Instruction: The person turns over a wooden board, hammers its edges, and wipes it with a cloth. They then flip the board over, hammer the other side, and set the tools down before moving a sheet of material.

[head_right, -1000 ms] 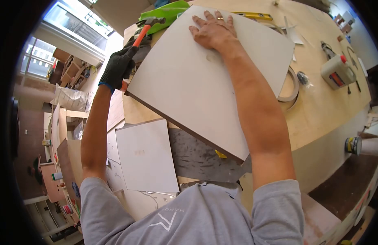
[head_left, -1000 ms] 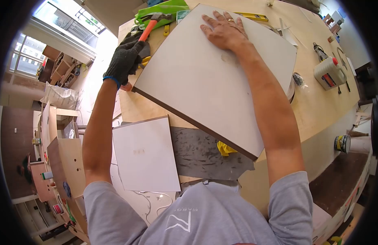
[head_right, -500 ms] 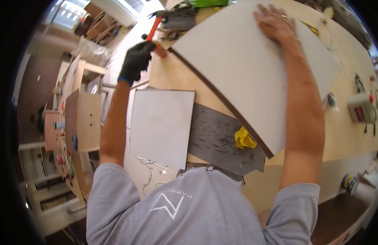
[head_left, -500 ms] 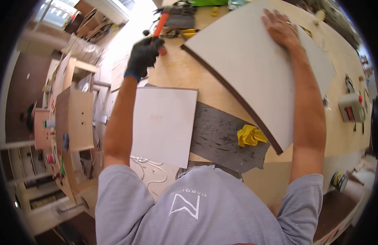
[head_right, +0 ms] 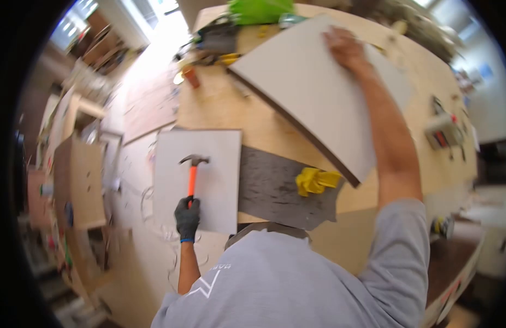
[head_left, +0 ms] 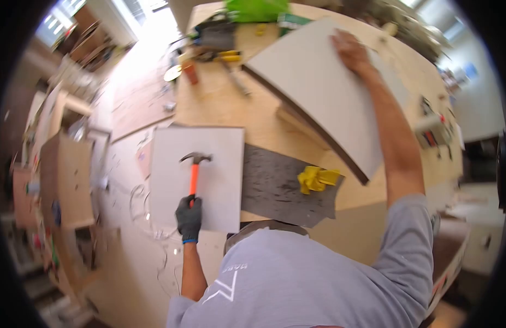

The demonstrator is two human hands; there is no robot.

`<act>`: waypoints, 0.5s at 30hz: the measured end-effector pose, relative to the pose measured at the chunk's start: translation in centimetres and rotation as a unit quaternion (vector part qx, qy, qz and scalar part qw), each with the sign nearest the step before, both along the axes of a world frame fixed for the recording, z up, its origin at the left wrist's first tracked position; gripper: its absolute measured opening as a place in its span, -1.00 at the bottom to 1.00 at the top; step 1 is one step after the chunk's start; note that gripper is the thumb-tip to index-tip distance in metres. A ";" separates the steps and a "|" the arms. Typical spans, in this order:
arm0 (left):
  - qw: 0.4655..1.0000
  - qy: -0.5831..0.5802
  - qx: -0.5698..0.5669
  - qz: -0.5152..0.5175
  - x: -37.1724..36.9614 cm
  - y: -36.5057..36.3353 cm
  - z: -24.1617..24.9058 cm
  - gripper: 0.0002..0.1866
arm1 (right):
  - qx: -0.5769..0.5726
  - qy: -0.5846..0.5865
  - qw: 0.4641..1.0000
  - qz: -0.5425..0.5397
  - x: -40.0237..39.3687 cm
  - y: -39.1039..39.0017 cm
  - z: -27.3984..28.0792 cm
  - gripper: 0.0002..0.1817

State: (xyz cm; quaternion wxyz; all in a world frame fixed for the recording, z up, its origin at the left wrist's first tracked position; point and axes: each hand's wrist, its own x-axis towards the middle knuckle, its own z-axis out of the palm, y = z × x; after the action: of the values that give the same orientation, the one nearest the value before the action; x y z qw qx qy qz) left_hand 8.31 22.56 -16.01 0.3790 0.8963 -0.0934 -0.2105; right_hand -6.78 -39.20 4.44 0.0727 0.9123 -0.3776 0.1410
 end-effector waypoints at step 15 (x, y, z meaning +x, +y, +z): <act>0.855 0.298 -0.378 -0.196 -5.6 -16.9 15.3 -0.47 | 0.061 -0.270 0.933 -0.228 -25.2 3.5 3.6 -0.38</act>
State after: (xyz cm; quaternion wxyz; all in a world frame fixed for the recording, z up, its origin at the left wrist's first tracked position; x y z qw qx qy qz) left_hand 2.68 5.65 -0.74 0.6489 0.5418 -0.2219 -0.4860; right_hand -31.94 -35.73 8.06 -0.0581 0.7320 -0.5884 0.3386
